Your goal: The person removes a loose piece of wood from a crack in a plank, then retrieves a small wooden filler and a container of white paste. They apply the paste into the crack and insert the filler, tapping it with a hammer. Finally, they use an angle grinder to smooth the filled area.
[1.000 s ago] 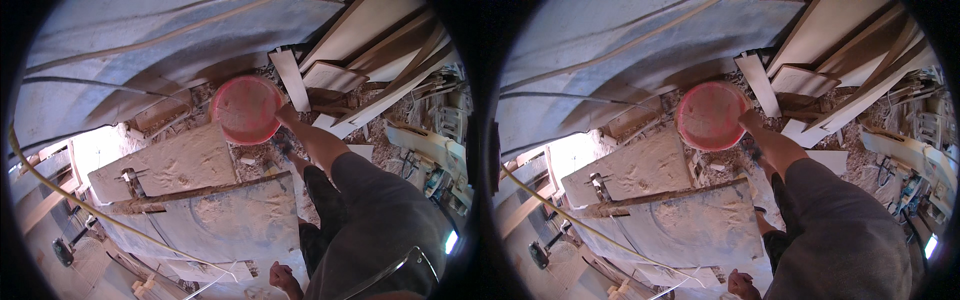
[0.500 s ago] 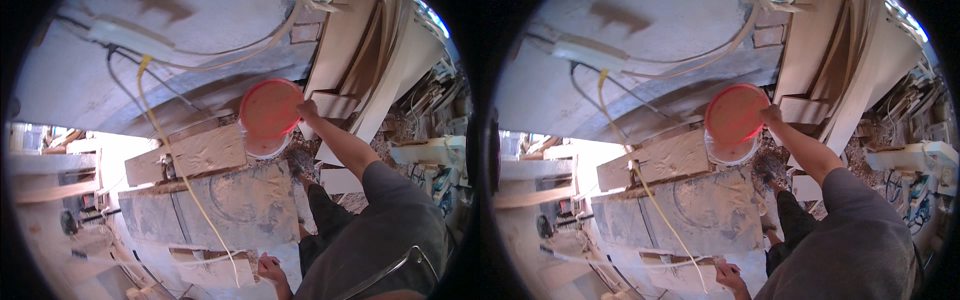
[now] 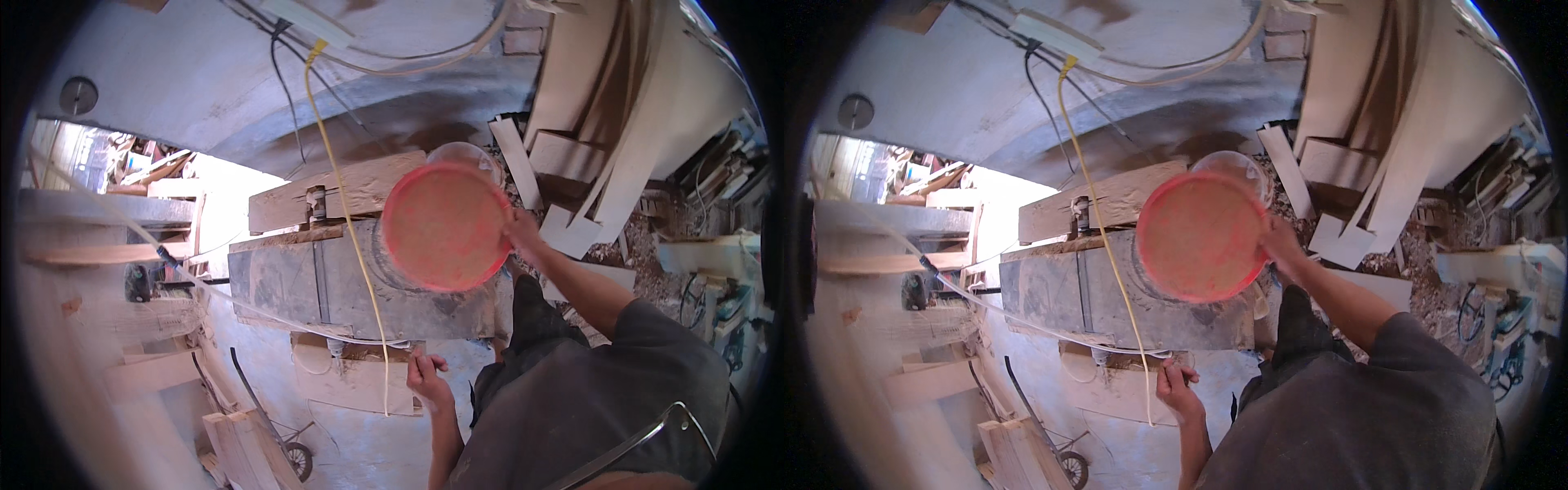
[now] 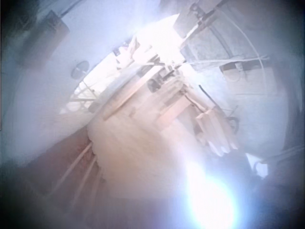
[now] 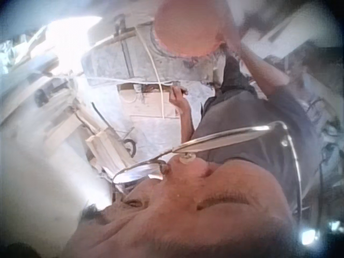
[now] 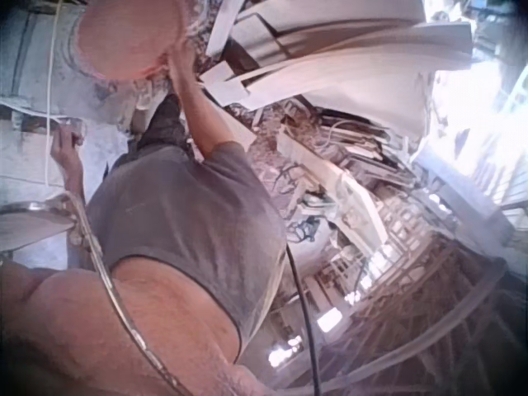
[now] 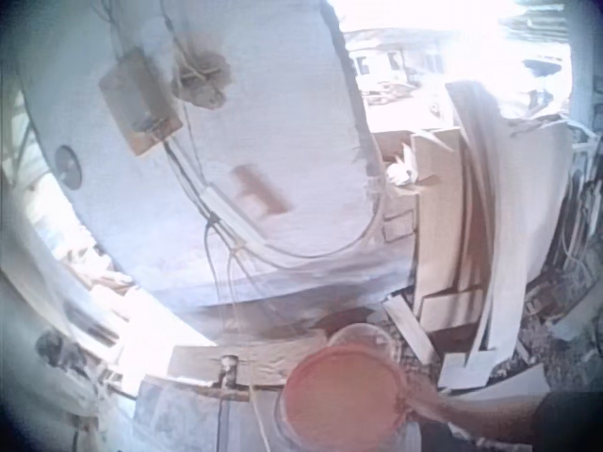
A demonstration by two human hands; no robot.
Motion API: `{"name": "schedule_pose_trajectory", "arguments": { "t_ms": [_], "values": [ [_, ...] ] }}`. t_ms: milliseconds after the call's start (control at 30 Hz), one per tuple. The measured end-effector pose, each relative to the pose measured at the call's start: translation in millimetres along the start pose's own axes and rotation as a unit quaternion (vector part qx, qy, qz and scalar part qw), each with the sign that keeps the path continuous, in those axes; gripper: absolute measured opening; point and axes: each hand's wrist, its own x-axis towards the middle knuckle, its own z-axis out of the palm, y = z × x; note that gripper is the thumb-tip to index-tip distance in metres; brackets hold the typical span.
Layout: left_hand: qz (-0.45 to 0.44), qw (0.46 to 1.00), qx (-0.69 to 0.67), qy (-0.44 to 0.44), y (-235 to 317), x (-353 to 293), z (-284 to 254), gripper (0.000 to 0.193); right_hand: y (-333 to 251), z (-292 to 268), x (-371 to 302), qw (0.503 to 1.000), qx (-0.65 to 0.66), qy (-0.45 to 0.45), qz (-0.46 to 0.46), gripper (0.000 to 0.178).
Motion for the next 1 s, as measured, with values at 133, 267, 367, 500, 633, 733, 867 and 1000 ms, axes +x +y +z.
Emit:
{"name": "schedule_pose_trajectory", "arguments": {
  "t_ms": [133, 267, 367, 500, 633, 733, 867, 1000],
  "values": [
    [0.033, 0.997, 0.035, -0.054, 17.1, 21.4, 38.2, 0.034, 48.1, 43.4, -42.6, 0.982, -0.177, 0.016, -0.059, 0.024],
    [0.001, 0.995, 0.023, -0.099, 16.2, 45.6, 65.7, 0.040, 36.0, 46.0, -62.3, 0.965, -0.239, -0.045, -0.093, 0.024],
    [-0.045, 0.992, -0.019, -0.116, 13.8, 66.4, 96.3, 0.041, -7.2, 11.0, -67.0, 0.942, -0.298, -0.104, -0.114, 0.023],
    [-0.168, 0.945, -0.168, -0.223, 17.0, 93.1, 153.4, 0.049, -46.6, -13.2, -57.7, 0.970, -0.124, -0.203, -0.051, 0.022],
    [-0.154, 0.889, -0.252, -0.351, 24.0, 115.1, 215.7, 0.052, -79.5, -14.5, -38.2, 0.961, 0.060, -0.262, 0.061, 0.020],
    [-0.177, 0.883, -0.280, -0.333, 37.1, 124.5, 248.5, 0.053, -83.9, -19.3, -10.4, 0.965, 0.106, -0.224, 0.090, 0.020],
    [-0.194, 0.904, -0.238, -0.298, 46.3, 147.4, 278.4, 0.048, -87.5, -18.3, 29.3, 0.969, 0.050, -0.223, 0.090, 0.014],
    [0.016, 0.977, -0.022, -0.210, 13.7, 196.4, 265.7, 0.042, -70.0, -10.9, 84.3, 0.963, 0.082, -0.198, 0.164, 0.010]
  ]
}}
